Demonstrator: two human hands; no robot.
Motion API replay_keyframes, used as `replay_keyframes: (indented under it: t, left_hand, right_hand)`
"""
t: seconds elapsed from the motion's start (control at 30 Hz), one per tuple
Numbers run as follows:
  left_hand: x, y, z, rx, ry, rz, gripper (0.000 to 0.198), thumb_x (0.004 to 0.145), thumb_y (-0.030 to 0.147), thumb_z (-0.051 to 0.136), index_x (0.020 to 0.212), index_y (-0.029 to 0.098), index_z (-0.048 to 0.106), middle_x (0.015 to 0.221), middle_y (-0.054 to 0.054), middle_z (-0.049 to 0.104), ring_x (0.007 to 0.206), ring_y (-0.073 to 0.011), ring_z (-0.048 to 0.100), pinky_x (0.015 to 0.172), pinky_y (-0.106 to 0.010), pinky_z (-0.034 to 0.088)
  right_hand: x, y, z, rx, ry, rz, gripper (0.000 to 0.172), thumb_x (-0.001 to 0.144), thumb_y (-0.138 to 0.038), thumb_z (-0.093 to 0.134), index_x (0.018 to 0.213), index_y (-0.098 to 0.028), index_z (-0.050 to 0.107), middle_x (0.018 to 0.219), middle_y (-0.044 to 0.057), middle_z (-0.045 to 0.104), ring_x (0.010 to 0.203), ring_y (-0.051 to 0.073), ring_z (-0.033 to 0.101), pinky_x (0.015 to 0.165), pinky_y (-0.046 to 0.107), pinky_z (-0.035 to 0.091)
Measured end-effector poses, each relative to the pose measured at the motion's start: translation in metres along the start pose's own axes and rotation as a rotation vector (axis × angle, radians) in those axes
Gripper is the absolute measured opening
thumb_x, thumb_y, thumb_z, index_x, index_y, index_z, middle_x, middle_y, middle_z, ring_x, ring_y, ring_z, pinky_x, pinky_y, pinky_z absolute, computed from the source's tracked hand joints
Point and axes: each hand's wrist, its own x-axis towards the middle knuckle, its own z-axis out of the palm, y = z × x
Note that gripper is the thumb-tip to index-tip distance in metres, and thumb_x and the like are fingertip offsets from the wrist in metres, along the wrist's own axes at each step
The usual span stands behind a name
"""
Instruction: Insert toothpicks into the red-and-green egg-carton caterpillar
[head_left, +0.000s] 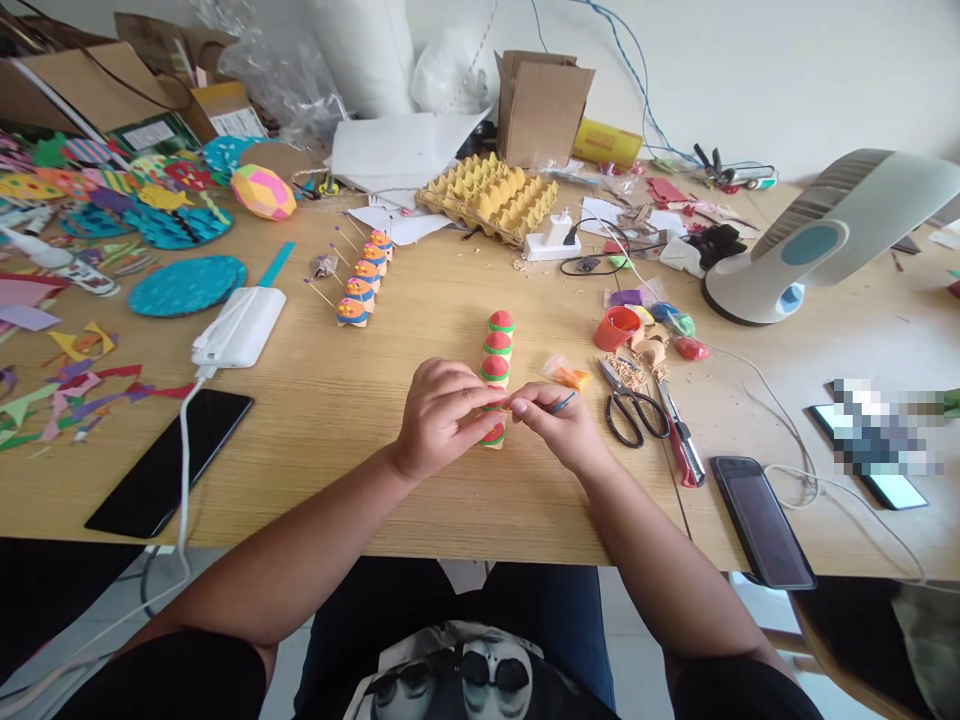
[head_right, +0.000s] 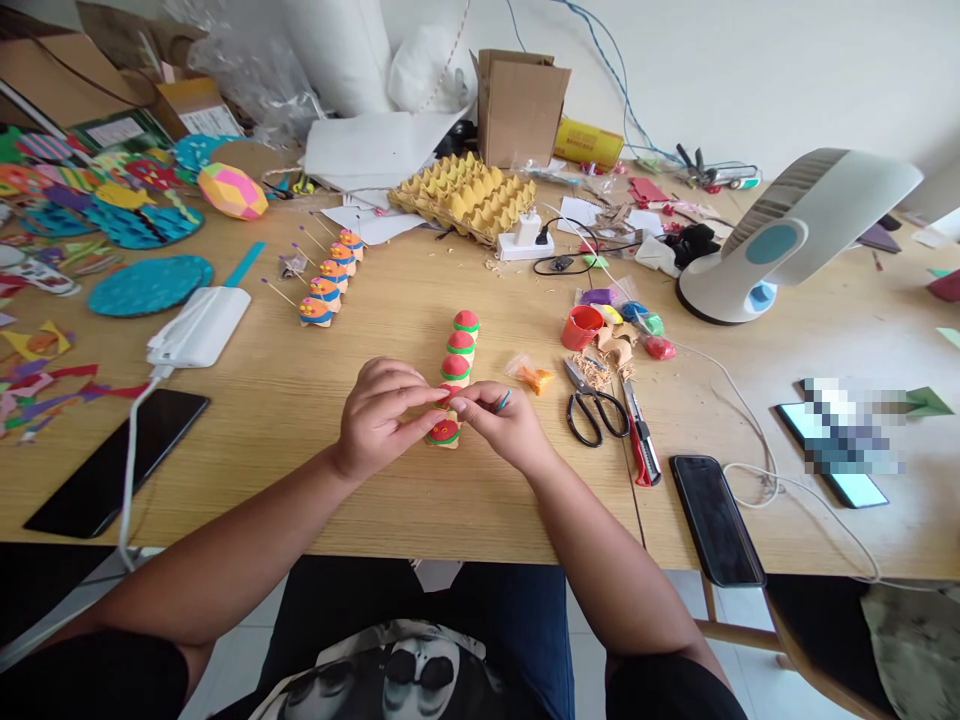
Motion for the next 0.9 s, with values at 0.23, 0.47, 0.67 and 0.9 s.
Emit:
replay_keyframes:
  t: [0.23, 0.47, 0.67, 0.9]
  left_hand:
    - [0.001, 0.001, 0.0, -0.012, -0.005, 0.038, 0.011, 0.088, 0.02, 0.076, 0.097, 0.026, 0.073, 0.086, 0.002, 0.075, 0.087, -0.0165, 0.066, 0.085, -0.035, 0.05]
    - [-0.001, 0.001, 0.001, -0.002, 0.03, 0.009, 0.008, 0.089, 0.021, 0.074, 0.095, 0.027, 0.073, 0.084, 0.002, 0.074, 0.085, -0.0163, 0.067, 0.084, -0.035, 0.051]
    - [-0.001, -0.001, 0.0, 0.004, 0.018, 0.022, 0.014, 0.09, 0.021, 0.075, 0.103, 0.026, 0.073, 0.085, 0.001, 0.074, 0.085, -0.0166, 0.066, 0.084, -0.035, 0.05]
    - [0.001, 0.001, -0.002, 0.015, 0.001, 0.039, 0.004, 0.091, 0.022, 0.073, 0.093, 0.025, 0.073, 0.083, 0.001, 0.074, 0.084, -0.016, 0.067, 0.082, -0.035, 0.048]
  right_hand:
    - [0.0, 0.0, 0.001, 0.013, 0.032, 0.024, 0.037, 0.082, -0.053, 0.079, 0.075, -0.018, 0.072, 0.071, 0.003, 0.067, 0.067, 0.014, 0.056, 0.063, 0.028, 0.047]
    - [0.004, 0.005, -0.002, 0.269, 0.286, 0.074, 0.022, 0.083, -0.039, 0.075, 0.08, -0.019, 0.067, 0.072, 0.0, 0.065, 0.052, 0.007, 0.039, 0.048, 0.022, 0.03]
    - [0.007, -0.002, -0.007, 0.595, 0.203, 0.305, 0.013, 0.072, -0.028, 0.07, 0.075, -0.018, 0.064, 0.067, -0.001, 0.06, 0.048, 0.006, 0.033, 0.042, 0.021, 0.014]
    - [-0.001, 0.004, 0.004, 0.454, -0.023, 0.288, 0.037, 0.079, -0.05, 0.078, 0.084, -0.014, 0.072, 0.066, -0.001, 0.057, 0.049, 0.005, 0.035, 0.046, 0.023, 0.016]
